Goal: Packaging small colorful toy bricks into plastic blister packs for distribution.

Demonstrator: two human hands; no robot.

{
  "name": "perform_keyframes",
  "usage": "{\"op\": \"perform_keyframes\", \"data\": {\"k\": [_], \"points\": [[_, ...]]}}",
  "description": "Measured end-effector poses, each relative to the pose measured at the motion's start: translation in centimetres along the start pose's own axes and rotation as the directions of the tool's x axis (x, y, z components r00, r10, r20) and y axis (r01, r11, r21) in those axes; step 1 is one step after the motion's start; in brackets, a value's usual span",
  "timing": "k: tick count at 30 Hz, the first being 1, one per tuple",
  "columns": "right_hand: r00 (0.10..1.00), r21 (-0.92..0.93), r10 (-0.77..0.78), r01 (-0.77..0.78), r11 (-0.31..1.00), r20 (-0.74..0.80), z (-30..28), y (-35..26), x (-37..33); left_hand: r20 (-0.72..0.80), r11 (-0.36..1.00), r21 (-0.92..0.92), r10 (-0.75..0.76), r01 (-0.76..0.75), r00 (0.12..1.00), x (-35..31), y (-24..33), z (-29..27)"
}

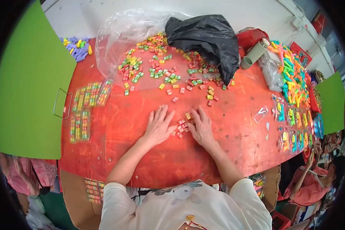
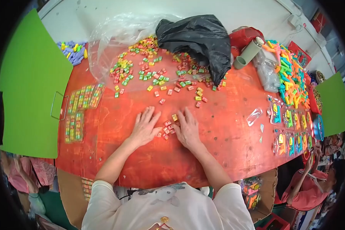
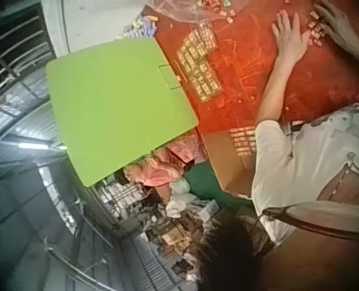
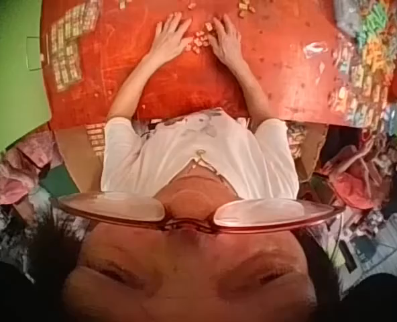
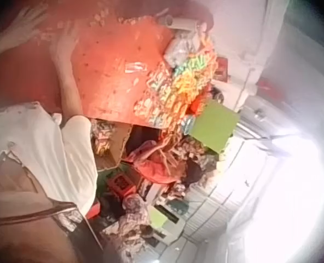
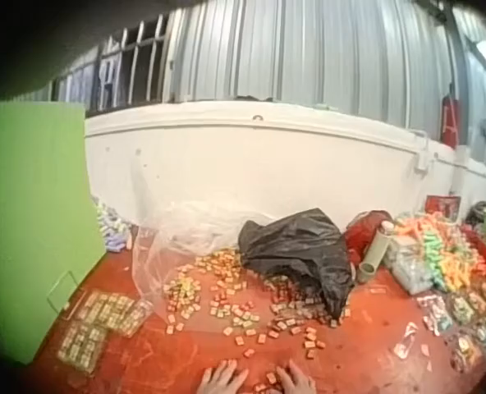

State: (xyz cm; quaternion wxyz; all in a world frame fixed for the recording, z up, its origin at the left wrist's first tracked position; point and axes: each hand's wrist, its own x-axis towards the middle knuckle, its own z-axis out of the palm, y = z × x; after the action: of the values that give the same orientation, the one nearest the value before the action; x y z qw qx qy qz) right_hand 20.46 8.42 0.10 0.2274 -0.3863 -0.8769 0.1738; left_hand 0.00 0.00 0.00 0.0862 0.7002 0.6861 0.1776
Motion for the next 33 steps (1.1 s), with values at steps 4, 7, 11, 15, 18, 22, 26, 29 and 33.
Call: {"op": "perform_keyframes", "data": {"k": [4, 7, 11, 15, 18, 22, 26, 29, 33], "points": [[0.993, 0.123, -0.117, 0.117, 0.985, -0.013, -0.8, 1.1, 3.2, -0.109, 0.996, -0.069, 0.051, -0.059, 0.993, 2.8, -0.1, 0.0], [0.981, 0.063, -0.177, 0.182, 0.981, -0.077, -2.2, 2.6, 7.5, -0.238, 0.991, -0.134, -0.012, -0.020, 0.971, 3.9, -1.2, 0.1], [0.942, -0.210, -0.255, 0.210, 0.955, -0.218, -3.4, 6.2, 14.7, -0.222, 0.996, -0.090, -0.017, -0.003, 0.975, 4.1, -0.9, 0.7], [0.901, -0.482, -0.370, 0.226, 0.846, -0.227, -4.3, 6.2, 21.4, -0.237, 0.988, -0.156, -0.042, 0.005, 0.971, 3.5, -1.3, 0.6], [0.941, -0.574, -0.266, 0.102, 0.813, -0.211, -4.2, 7.9, 25.6, -0.223, 0.987, -0.159, -0.037, 0.001, 0.974, 3.6, -1.3, 0.1], [0.974, -0.596, -0.147, 0.018, 0.803, -0.170, -4.5, 12.9, 29.4, -0.211, 0.976, -0.217, -0.044, -0.003, 0.976, 4.0, -1.4, 0.4], [0.998, -0.287, -0.043, 0.025, 0.958, -0.054, -6.3, 13.8, 33.1, -0.213, 0.970, -0.241, -0.057, 0.004, 0.975, 4.5, -1.3, 0.1], [0.993, -0.119, -0.053, 0.040, 0.992, -0.106, -7.5, 13.7, 34.9, -0.214, 0.971, -0.239, -0.067, 0.014, 0.975, 4.3, -1.6, 0.1], [0.959, 0.097, -0.028, 0.057, 0.994, -0.283, -10.8, 11.9, 36.4, -0.208, 0.974, -0.227, -0.052, 0.003, 0.977, 4.2, -1.7, 0.1]]}}
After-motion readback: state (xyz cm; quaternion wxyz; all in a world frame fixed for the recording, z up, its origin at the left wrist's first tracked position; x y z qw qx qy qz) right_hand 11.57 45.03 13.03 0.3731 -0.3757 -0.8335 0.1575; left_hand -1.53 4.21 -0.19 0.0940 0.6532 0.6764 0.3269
